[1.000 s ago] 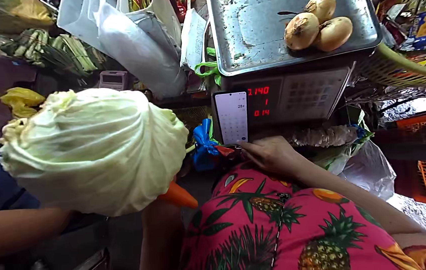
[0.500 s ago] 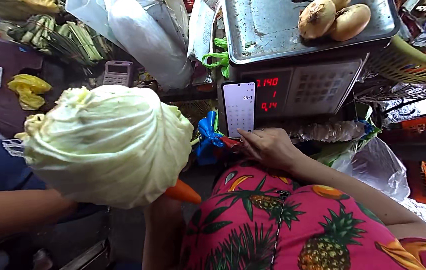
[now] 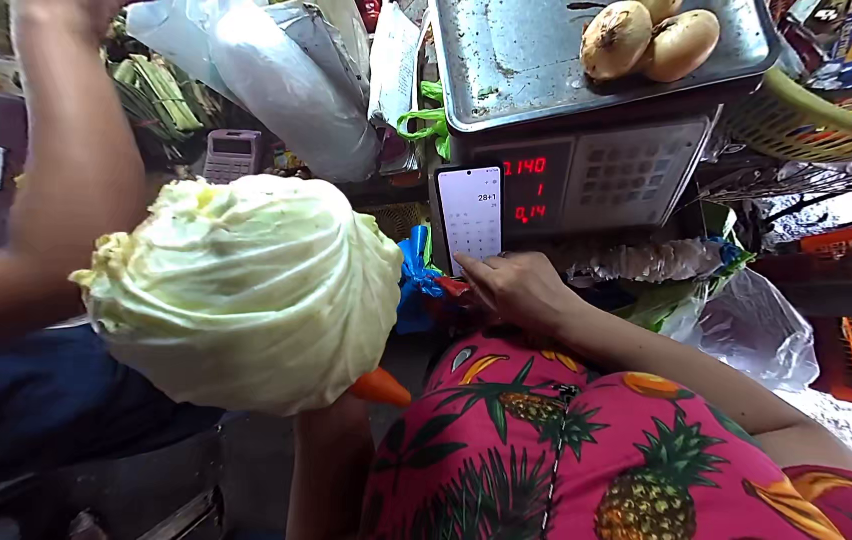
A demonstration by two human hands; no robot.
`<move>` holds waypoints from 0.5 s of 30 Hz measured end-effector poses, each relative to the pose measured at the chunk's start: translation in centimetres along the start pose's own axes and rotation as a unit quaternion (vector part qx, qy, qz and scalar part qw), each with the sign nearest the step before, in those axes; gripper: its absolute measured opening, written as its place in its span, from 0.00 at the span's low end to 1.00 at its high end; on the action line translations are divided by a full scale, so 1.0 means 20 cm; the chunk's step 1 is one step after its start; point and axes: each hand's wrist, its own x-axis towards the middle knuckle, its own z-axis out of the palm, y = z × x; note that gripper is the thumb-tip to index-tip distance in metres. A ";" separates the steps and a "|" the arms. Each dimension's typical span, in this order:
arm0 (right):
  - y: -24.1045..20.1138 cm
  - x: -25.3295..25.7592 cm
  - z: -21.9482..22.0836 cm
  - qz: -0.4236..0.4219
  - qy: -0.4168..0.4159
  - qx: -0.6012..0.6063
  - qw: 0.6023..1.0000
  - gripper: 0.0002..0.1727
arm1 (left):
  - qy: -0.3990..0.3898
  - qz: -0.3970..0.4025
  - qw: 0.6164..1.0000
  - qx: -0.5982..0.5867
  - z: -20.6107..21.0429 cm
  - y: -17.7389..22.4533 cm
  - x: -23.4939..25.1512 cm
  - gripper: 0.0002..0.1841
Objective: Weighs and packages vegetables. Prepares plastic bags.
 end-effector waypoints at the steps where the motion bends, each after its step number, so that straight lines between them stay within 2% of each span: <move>1: 0.00 -0.01 -0.02 -0.007 0.018 0.005 1.000 0.19 | 0.022 -0.005 0.999 0.039 0.08 0.00 -0.04 0.12; 3: 0.00 -0.05 -0.06 -0.007 0.048 0.000 0.999 0.19 | -0.012 -0.016 0.997 0.070 0.14 0.01 -0.07 0.12; 5: 0.04 -0.10 -0.08 0.010 0.050 -0.031 0.998 0.18 | -0.049 -0.002 0.997 0.057 0.07 -0.01 -0.03 0.10; 7: 0.09 -0.14 -0.07 0.024 0.033 -0.050 0.998 0.18 | 0.010 -0.010 0.999 0.042 0.09 -0.04 -0.02 0.15; 8: 0.10 -0.16 -0.07 0.023 0.037 -0.043 0.998 0.18 | -0.012 -0.006 0.999 0.031 0.07 -0.05 -0.03 0.18; 10: 0.12 -0.15 -0.10 0.034 0.076 0.026 0.996 0.18 | -0.160 -0.004 0.986 -0.045 -0.07 -0.10 0.04 0.16; 12: 0.11 -0.12 -0.18 0.073 0.118 0.164 0.977 0.17 | -0.317 -0.081 0.939 -0.108 -0.11 -0.12 0.10 0.17; 13: 0.11 -0.11 -0.23 0.086 0.129 0.207 0.966 0.18 | -0.361 -0.094 0.922 -0.108 -0.09 -0.12 0.11 0.18; 15: 0.14 -0.09 -0.32 0.073 0.167 0.234 0.955 0.18 | -0.386 -0.110 0.912 -0.089 0.00 -0.13 0.06 0.17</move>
